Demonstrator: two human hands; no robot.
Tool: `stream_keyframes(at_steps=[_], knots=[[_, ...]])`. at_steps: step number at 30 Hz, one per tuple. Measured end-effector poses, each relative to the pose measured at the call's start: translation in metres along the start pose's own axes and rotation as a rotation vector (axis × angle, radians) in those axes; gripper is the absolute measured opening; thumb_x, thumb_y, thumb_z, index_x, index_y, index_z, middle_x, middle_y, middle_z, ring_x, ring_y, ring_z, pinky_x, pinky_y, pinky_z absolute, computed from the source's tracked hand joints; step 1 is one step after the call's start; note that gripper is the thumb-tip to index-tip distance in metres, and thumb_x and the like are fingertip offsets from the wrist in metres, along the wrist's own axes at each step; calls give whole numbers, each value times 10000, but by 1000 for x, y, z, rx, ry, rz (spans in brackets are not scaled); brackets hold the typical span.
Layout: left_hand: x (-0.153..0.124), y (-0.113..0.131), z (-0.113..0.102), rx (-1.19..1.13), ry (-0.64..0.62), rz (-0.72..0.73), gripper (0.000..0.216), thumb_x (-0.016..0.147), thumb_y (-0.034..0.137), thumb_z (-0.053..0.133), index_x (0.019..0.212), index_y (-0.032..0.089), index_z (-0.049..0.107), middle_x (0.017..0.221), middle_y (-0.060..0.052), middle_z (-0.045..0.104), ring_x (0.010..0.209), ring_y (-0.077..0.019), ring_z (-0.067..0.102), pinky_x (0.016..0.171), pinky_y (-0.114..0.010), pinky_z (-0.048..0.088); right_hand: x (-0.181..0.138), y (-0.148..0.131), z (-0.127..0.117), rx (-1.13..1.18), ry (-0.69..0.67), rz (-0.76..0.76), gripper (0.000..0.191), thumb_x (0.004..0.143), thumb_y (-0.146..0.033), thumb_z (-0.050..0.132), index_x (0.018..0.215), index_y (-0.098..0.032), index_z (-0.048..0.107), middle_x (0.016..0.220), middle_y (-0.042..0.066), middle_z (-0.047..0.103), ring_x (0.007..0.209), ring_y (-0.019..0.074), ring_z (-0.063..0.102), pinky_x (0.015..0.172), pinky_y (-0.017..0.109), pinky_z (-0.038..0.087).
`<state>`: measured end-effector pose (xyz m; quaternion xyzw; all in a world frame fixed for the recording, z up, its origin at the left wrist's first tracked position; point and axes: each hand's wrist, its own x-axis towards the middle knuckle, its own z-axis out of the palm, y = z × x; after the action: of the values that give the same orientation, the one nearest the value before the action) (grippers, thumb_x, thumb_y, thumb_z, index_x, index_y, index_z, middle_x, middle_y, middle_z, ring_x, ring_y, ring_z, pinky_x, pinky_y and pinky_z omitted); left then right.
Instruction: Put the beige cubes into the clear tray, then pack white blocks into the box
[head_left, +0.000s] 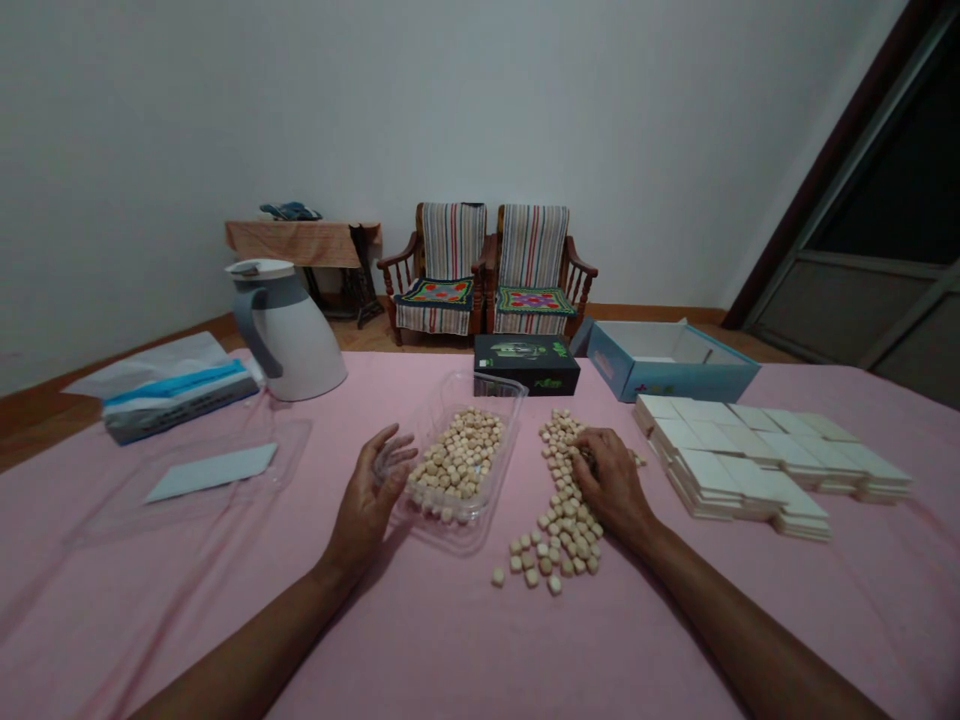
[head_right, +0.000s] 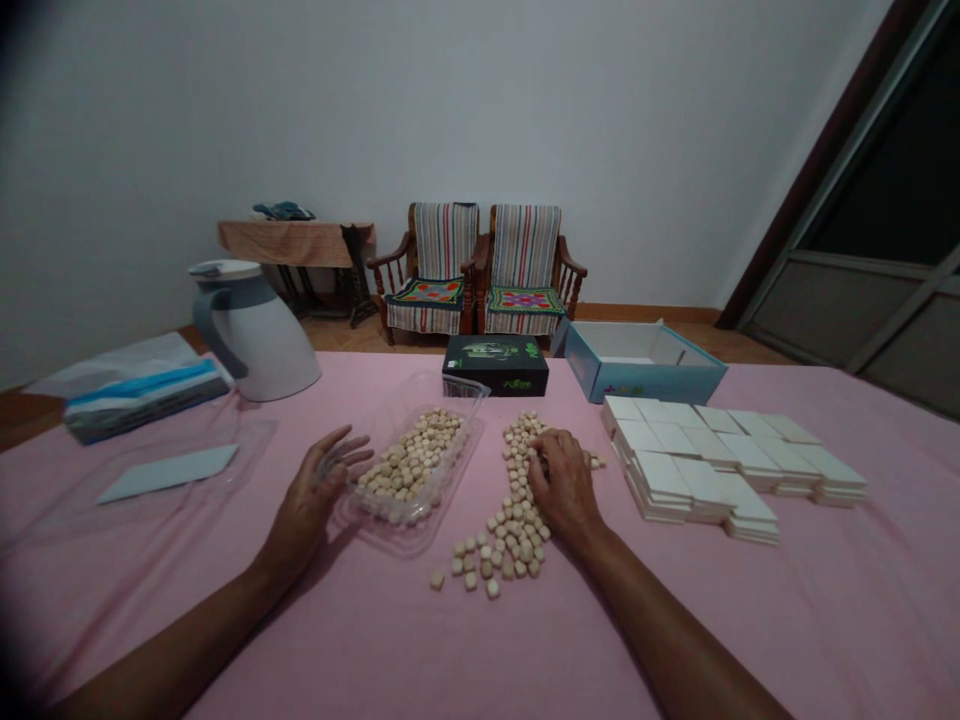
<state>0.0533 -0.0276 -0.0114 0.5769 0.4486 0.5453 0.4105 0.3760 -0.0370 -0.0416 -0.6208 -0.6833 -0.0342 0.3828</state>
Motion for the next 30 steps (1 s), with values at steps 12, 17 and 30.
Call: stream_keyframes(at_steps=[12,17,30], knots=[[-4,11,3,-121,-72,-220,625,798,574,560,1286,186,530,1380,-149,523,1256,-301,498,1001,-424,423,5,-67,-12,370,-9,-76,152,902,-218,448,1009,-199,555,1050,91,568,898,189,577,772,334,488],[-4,13,4,-128,-63,-221,636,785,569,581,1281,174,531,1365,-150,538,1253,-306,501,997,-432,426,9,-99,-9,583,-131,-87,185,935,-243,446,1078,-211,557,1171,88,562,741,119,611,714,289,523],[-6,16,6,-106,-93,-250,639,782,585,564,1295,206,529,1361,-147,543,1239,-312,514,923,-415,480,14,-99,-4,638,-122,-50,197,925,-292,498,1062,-213,616,925,36,655,656,113,610,654,257,499]])
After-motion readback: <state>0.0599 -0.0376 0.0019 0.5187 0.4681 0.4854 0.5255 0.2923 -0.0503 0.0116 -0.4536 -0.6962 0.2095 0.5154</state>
